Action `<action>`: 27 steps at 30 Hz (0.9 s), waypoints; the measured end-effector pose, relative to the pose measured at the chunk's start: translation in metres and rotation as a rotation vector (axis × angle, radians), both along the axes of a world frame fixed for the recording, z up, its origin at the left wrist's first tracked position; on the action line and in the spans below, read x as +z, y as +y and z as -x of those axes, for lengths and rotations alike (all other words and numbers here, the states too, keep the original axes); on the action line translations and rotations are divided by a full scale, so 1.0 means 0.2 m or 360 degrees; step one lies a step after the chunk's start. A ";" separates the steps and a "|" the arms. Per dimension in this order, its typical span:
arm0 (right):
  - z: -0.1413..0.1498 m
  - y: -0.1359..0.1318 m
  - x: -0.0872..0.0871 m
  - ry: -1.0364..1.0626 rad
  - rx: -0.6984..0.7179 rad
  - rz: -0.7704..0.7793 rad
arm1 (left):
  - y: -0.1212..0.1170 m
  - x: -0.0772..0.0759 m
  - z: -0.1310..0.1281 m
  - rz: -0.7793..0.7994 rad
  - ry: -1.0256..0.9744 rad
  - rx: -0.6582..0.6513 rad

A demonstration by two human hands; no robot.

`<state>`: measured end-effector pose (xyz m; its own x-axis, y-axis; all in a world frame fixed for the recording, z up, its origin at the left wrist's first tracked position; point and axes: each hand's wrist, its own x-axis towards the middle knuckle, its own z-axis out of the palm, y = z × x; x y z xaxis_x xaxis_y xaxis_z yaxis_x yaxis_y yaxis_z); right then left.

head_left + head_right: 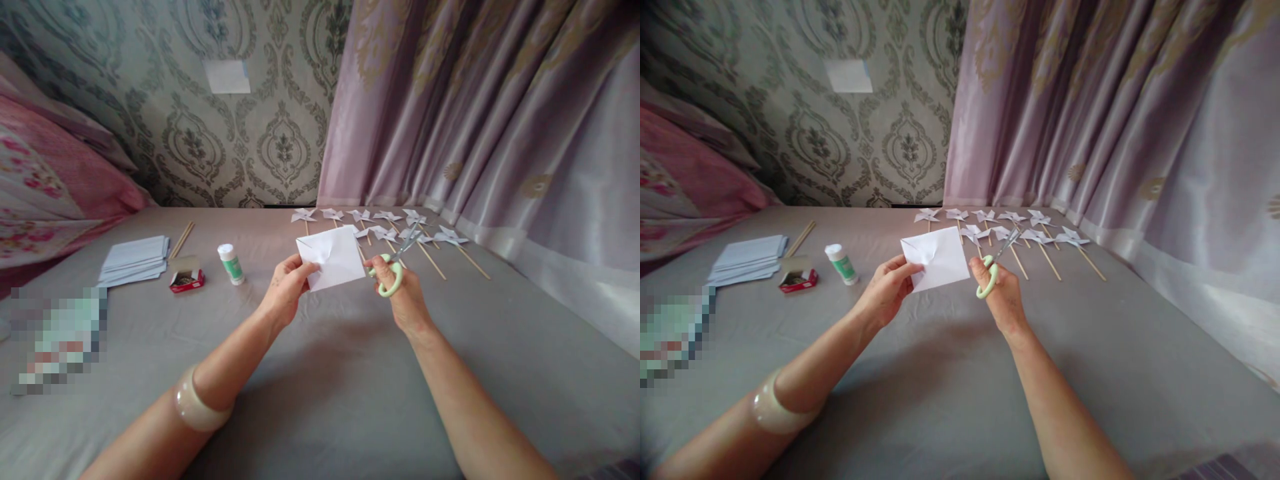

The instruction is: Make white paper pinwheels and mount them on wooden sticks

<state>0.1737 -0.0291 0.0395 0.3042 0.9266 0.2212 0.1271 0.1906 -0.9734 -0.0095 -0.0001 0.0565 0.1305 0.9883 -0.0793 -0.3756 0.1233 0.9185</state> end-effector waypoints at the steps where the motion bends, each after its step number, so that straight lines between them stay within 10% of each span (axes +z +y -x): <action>1: 0.00 0.00 0.00 0.0023 0.0023 -0.0010 | 0.00 0.00 0.00 -0.0017 0.0034 0.0001; 27: 0.06 -0.01 -0.03 0.0023 -0.0101 -0.0122 | -0.03 -0.04 -0.03 0.0084 -0.0084 -0.0181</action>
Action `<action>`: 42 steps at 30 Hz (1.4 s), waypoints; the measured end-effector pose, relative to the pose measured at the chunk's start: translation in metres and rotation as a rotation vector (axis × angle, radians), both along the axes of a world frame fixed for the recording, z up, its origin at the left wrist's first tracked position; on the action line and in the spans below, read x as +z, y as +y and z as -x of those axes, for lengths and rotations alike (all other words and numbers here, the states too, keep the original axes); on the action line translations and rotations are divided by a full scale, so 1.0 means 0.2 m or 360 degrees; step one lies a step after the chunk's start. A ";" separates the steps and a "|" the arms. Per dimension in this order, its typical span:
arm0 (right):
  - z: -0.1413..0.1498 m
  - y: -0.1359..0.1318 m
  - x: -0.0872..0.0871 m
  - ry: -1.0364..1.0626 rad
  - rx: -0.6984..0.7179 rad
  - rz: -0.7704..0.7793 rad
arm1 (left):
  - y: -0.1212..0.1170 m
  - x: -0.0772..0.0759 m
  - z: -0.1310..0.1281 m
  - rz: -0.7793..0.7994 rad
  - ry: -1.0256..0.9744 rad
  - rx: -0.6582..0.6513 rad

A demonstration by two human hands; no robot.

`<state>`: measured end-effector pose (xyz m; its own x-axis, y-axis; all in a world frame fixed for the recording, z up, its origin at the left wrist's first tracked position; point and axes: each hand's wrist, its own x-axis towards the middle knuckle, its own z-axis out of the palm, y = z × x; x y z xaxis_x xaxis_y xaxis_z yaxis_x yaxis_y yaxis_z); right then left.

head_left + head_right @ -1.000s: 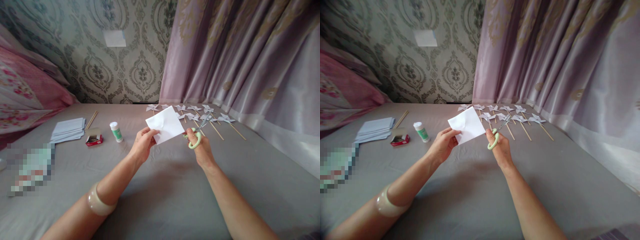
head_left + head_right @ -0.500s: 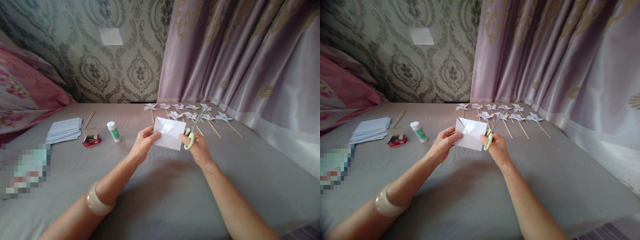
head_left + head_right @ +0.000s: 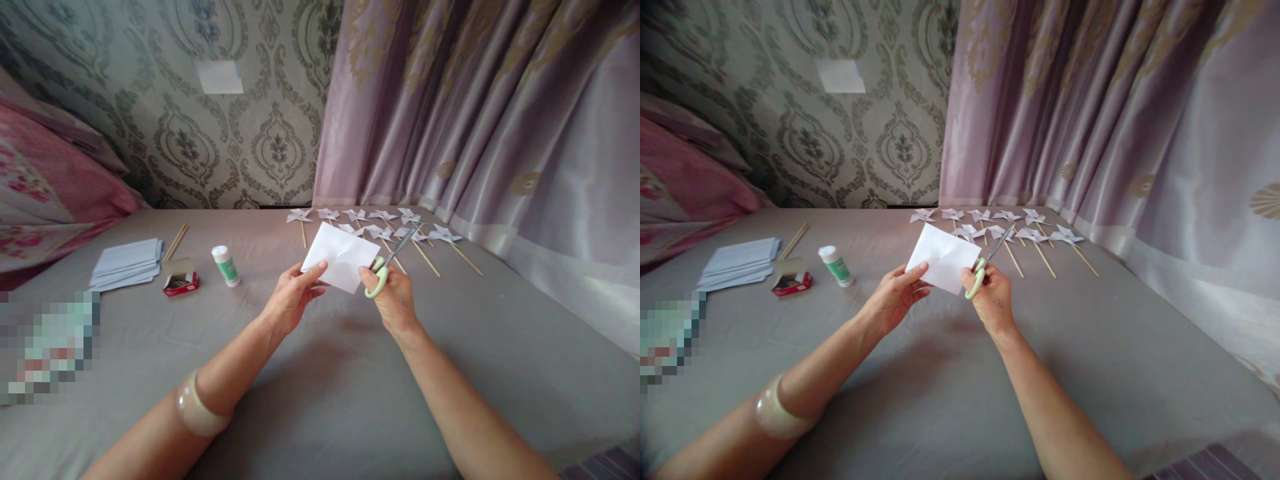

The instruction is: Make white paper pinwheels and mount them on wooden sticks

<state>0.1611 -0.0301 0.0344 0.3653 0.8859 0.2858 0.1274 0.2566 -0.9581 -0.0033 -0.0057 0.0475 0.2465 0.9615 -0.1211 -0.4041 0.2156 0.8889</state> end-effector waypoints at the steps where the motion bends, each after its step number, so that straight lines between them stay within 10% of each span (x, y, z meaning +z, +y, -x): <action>1: 0.00 0.00 0.00 0.0013 -0.0018 -0.0010 | -0.01 -0.01 -0.01 0.0008 -0.0002 -0.0010; 19: 0.06 0.00 -0.06 0.0046 -0.0019 0.0071 | -0.06 -0.06 -0.07 -0.0099 0.0080 0.0170; 33: 0.11 -0.11 0.01 -0.0824 0.0951 0.0360 | 0.02 0.08 0.04 -0.0163 -0.0018 0.0467; 42: 0.12 -0.12 0.00 -0.0837 0.1020 0.0435 | -0.01 0.08 0.01 -0.0116 -0.0021 0.0428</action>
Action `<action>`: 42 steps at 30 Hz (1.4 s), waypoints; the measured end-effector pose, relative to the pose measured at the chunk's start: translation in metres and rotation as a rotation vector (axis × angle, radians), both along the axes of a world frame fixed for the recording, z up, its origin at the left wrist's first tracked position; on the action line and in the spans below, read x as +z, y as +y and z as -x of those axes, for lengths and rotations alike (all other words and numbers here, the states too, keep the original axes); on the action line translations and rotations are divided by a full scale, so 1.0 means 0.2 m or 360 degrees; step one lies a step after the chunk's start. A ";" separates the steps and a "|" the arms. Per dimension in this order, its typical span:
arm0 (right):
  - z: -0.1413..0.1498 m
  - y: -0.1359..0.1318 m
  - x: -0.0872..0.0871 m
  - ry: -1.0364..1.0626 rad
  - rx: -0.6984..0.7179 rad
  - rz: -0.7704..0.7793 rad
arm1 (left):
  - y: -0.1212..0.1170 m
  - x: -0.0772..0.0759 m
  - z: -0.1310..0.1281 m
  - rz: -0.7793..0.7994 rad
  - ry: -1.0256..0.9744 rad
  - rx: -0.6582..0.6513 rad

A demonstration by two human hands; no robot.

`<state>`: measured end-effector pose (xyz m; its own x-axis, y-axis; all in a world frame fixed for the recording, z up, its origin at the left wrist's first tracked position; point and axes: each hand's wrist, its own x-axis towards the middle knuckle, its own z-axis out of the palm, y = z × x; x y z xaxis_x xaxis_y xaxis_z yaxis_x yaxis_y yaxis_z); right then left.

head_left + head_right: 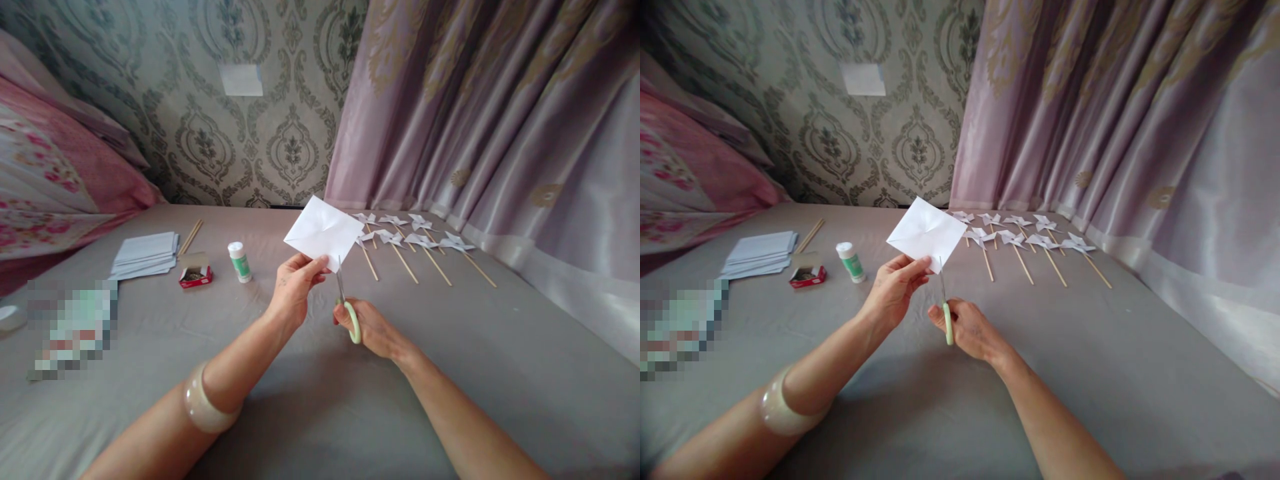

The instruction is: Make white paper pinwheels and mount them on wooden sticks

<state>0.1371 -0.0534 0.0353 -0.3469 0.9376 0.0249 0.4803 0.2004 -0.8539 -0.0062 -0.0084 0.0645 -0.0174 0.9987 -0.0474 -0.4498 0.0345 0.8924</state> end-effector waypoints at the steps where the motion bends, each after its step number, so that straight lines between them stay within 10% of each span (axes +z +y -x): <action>1: 0.00 0.00 0.00 0.0000 -0.0008 0.0005 | 0.00 0.00 0.00 0.0007 0.0001 -0.0005; 42: 0.01 0.01 -0.03 0.0132 -0.0159 0.0077 | -0.01 -0.02 -0.02 -0.0021 -0.0001 -0.0053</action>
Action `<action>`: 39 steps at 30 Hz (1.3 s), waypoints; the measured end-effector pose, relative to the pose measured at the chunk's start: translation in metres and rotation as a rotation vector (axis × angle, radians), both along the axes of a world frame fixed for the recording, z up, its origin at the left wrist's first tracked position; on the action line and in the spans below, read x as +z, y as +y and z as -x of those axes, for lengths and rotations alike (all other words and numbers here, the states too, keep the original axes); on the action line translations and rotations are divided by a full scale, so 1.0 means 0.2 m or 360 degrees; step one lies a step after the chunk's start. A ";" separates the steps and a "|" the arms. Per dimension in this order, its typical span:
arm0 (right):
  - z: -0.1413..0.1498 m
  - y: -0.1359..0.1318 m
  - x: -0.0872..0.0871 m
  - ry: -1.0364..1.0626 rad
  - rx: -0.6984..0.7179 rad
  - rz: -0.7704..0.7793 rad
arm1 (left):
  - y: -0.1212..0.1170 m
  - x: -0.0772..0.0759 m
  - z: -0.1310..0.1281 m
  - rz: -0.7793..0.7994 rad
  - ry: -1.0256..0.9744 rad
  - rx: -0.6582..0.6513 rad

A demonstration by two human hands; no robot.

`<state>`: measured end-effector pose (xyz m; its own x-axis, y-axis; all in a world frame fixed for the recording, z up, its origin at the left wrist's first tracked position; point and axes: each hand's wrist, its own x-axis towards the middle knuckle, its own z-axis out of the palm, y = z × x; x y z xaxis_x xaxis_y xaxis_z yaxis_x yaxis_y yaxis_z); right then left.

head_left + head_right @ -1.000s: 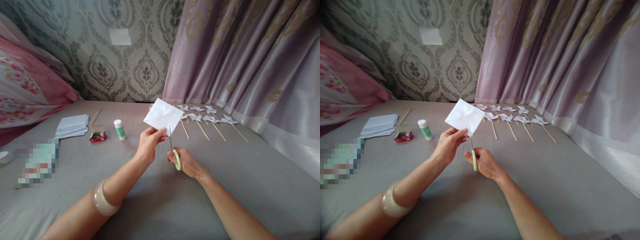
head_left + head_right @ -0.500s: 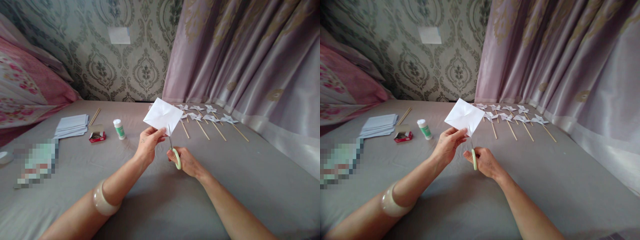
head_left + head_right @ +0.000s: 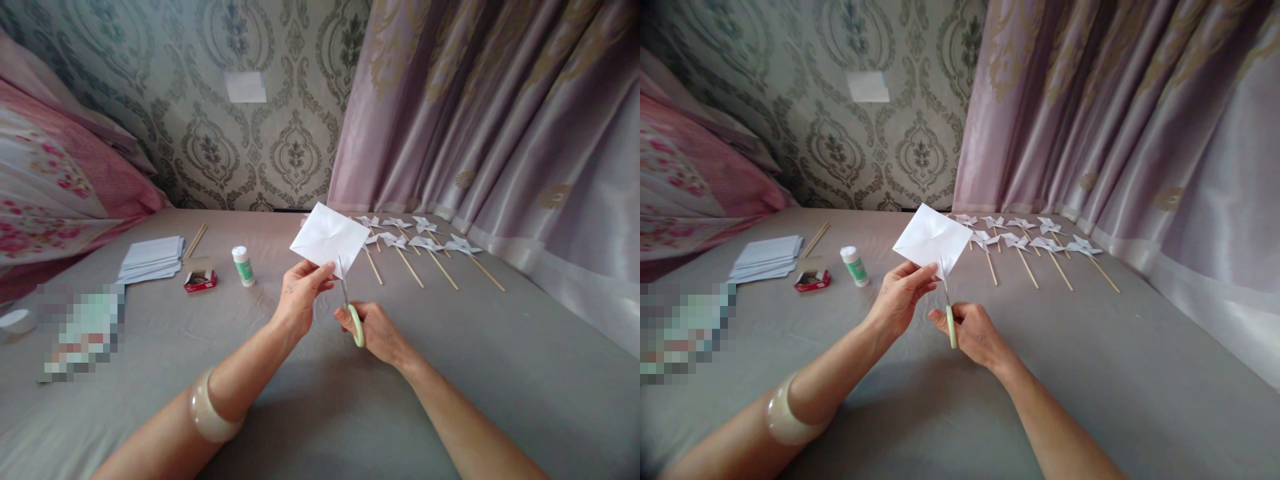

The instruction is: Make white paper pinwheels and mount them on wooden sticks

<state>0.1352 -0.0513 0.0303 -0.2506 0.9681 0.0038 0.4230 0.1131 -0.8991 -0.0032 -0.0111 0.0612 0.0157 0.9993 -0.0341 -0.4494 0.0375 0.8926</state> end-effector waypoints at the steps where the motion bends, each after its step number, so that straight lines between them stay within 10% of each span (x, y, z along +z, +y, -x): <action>1: 0.00 0.00 0.00 0.0010 -0.0006 0.0015 | 0.00 0.00 0.00 -0.0002 -0.0001 -0.0002; 39: -0.01 0.01 0.03 0.0036 -0.0110 -0.0008 | -0.04 0.00 -0.03 -0.0024 0.0069 -0.0107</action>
